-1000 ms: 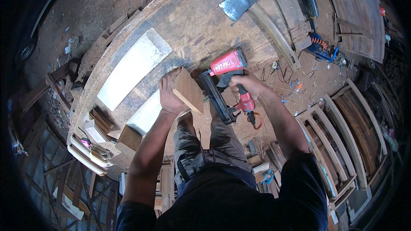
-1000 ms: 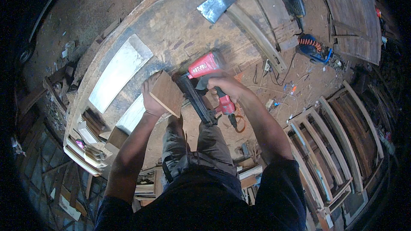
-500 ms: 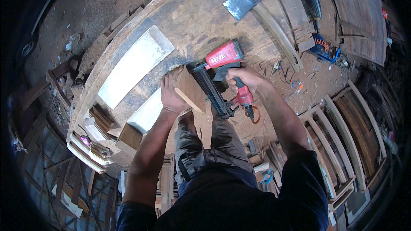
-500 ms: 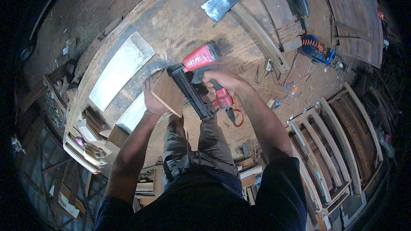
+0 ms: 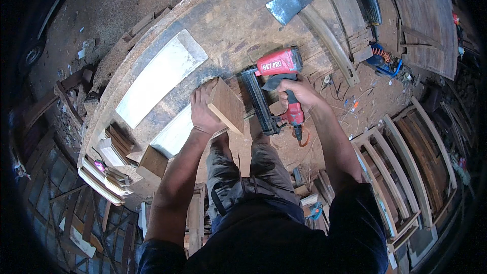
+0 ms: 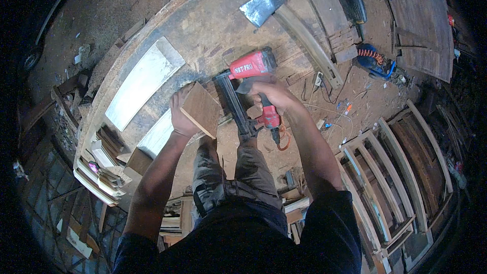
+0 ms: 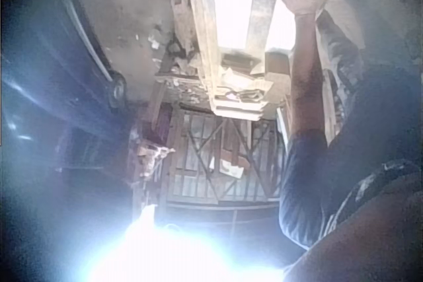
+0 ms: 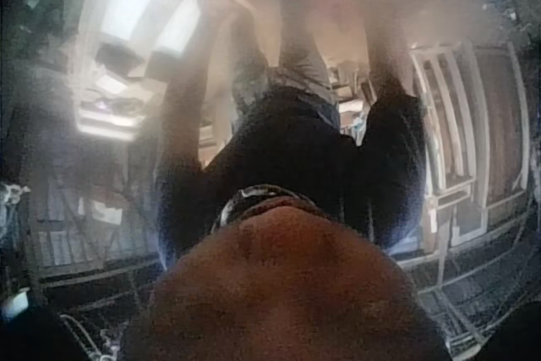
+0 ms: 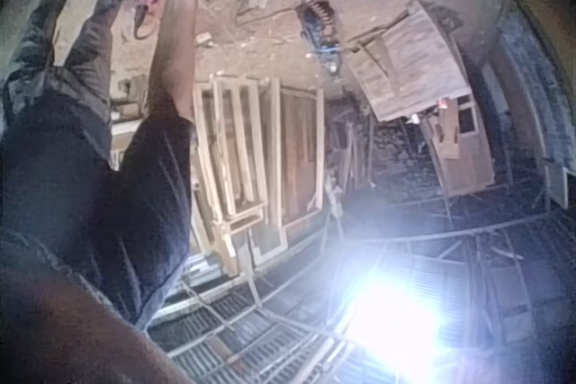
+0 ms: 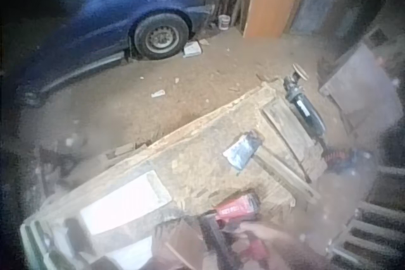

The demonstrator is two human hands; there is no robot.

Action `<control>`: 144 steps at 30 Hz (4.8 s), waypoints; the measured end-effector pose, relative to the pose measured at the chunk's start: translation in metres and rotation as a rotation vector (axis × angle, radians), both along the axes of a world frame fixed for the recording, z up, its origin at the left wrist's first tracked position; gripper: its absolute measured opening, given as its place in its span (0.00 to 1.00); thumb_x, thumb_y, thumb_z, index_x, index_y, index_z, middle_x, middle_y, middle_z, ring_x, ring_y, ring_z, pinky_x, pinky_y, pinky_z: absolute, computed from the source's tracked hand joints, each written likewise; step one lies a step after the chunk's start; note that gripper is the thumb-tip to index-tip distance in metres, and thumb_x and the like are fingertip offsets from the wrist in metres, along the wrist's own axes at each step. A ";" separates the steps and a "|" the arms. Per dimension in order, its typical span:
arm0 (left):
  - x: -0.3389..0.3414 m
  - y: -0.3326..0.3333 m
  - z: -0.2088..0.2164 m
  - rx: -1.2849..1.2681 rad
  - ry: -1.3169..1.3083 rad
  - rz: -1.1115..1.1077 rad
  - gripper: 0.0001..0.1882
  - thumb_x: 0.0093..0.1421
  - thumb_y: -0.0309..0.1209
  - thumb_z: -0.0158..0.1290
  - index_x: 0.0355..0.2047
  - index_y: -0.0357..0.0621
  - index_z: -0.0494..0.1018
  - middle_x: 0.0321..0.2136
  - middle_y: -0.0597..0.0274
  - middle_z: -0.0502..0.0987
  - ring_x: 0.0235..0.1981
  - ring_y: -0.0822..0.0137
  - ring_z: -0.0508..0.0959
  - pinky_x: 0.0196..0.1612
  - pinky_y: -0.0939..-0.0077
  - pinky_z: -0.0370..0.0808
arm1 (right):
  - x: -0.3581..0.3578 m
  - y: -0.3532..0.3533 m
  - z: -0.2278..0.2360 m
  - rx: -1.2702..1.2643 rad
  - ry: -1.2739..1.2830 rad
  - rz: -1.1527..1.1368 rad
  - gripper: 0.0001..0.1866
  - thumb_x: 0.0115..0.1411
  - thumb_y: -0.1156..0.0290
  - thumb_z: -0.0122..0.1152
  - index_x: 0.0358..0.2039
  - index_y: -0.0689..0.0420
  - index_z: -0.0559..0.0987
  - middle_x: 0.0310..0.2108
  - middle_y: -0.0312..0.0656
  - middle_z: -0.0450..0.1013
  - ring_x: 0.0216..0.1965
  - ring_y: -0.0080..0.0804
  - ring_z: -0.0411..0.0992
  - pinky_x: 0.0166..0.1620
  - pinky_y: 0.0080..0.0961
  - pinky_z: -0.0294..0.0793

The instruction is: The person assembles wooden frames by aligning rectangular wooden pieces and securing them with a red pneumatic nail gun. They repeatedly position pieces on a workbench, fire nails into the joints, and inspect the assembled frames. The person also uses a hammer to adjust pieces and places completed frames against a wall.

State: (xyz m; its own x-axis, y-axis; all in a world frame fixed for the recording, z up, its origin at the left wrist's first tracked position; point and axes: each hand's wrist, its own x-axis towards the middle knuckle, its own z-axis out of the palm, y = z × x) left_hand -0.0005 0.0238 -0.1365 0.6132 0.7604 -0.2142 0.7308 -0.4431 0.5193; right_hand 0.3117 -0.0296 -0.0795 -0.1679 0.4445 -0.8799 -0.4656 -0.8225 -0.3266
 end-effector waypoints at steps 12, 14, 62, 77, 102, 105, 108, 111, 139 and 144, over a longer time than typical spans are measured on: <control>0.004 0.005 0.010 0.056 -0.069 -0.009 0.55 0.38 0.57 0.66 0.64 0.41 0.65 0.59 0.51 0.70 0.57 0.46 0.68 0.64 0.49 0.59 | 0.009 0.024 0.012 0.367 -0.507 0.152 0.10 0.57 0.72 0.66 0.35 0.65 0.79 0.27 0.44 0.77 0.27 0.36 0.76 0.32 0.34 0.76; 0.005 0.003 0.013 0.046 -0.043 -0.007 0.55 0.37 0.57 0.66 0.63 0.41 0.66 0.59 0.52 0.69 0.56 0.45 0.68 0.63 0.49 0.60 | 0.008 0.026 0.006 0.610 -0.988 0.192 0.15 0.55 0.70 0.68 0.39 0.67 0.80 0.32 0.49 0.79 0.33 0.43 0.79 0.40 0.38 0.78; -0.130 0.068 0.490 -0.618 -1.652 0.116 0.49 0.54 0.60 0.66 0.65 0.39 0.63 0.59 0.55 0.70 0.63 0.61 0.69 0.66 0.59 0.65 | -0.283 -0.003 0.348 1.405 -0.768 0.076 0.58 0.46 0.54 0.80 0.70 0.66 0.59 0.61 0.56 0.62 0.65 0.48 0.64 0.67 0.43 0.65; -0.431 -0.003 0.144 -0.012 -0.346 1.105 0.34 0.61 0.49 0.64 0.56 0.32 0.74 0.50 0.37 0.80 0.51 0.47 0.81 0.54 0.61 0.78 | -0.192 -0.033 0.272 0.916 -1.352 -0.036 0.53 0.43 0.70 0.80 0.69 0.64 0.64 0.63 0.55 0.68 0.61 0.46 0.70 0.64 0.41 0.68; -0.240 0.070 0.062 -0.051 0.259 0.194 0.59 0.41 0.43 0.75 0.70 0.39 0.55 0.63 0.50 0.64 0.67 0.53 0.62 0.71 0.51 0.56 | -0.207 -0.213 0.276 0.287 -1.420 0.327 0.54 0.36 0.64 0.82 0.66 0.60 0.68 0.55 0.52 0.67 0.57 0.49 0.69 0.60 0.45 0.70; -0.249 0.023 0.060 -0.052 0.248 0.172 0.58 0.42 0.43 0.74 0.69 0.38 0.56 0.63 0.50 0.64 0.67 0.52 0.62 0.72 0.51 0.55 | -0.210 -0.205 0.276 0.260 -1.358 0.316 0.53 0.37 0.63 0.82 0.66 0.61 0.69 0.55 0.52 0.67 0.57 0.49 0.69 0.60 0.45 0.69; -0.251 -0.030 0.062 -0.069 0.182 0.120 0.58 0.41 0.42 0.74 0.69 0.37 0.56 0.63 0.49 0.64 0.67 0.51 0.62 0.73 0.50 0.54 | -0.214 -0.181 0.273 0.239 -1.399 0.499 0.52 0.38 0.63 0.82 0.65 0.60 0.69 0.55 0.51 0.66 0.57 0.48 0.69 0.60 0.45 0.70; -0.255 -0.065 0.063 -0.009 0.065 0.203 0.55 0.46 0.41 0.71 0.70 0.38 0.55 0.65 0.47 0.62 0.67 0.48 0.61 0.73 0.49 0.51 | -0.215 -0.158 0.243 0.534 -1.430 0.626 0.50 0.38 0.62 0.82 0.64 0.58 0.70 0.56 0.52 0.65 0.55 0.53 0.69 0.59 0.47 0.70; -0.339 -0.073 0.086 -1.037 -0.802 1.124 0.36 0.74 0.61 0.34 0.63 0.46 0.70 0.55 0.51 0.77 0.52 0.61 0.76 0.56 0.59 0.73 | -0.263 -0.050 0.123 0.922 -1.664 0.462 0.38 0.60 0.50 0.69 0.62 0.62 0.70 0.58 0.61 0.65 0.60 0.59 0.61 0.63 0.55 0.58; -0.349 -0.034 0.048 -1.489 -0.829 1.004 0.45 0.67 0.70 0.40 0.57 0.37 0.74 0.50 0.51 0.81 0.51 0.58 0.80 0.56 0.59 0.77 | -0.146 -0.084 0.010 0.117 -1.022 0.091 0.31 0.67 0.43 0.58 0.54 0.58 0.79 0.46 0.48 0.78 0.48 0.42 0.74 0.55 0.41 0.71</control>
State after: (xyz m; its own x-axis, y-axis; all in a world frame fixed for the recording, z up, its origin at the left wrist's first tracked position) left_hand -0.3498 -0.0105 -0.0882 0.4192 0.3568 -0.8348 -0.1769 0.9340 0.3103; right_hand 0.1655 -0.1140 -0.0693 0.5985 0.5592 -0.5736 0.1414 -0.7785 -0.6115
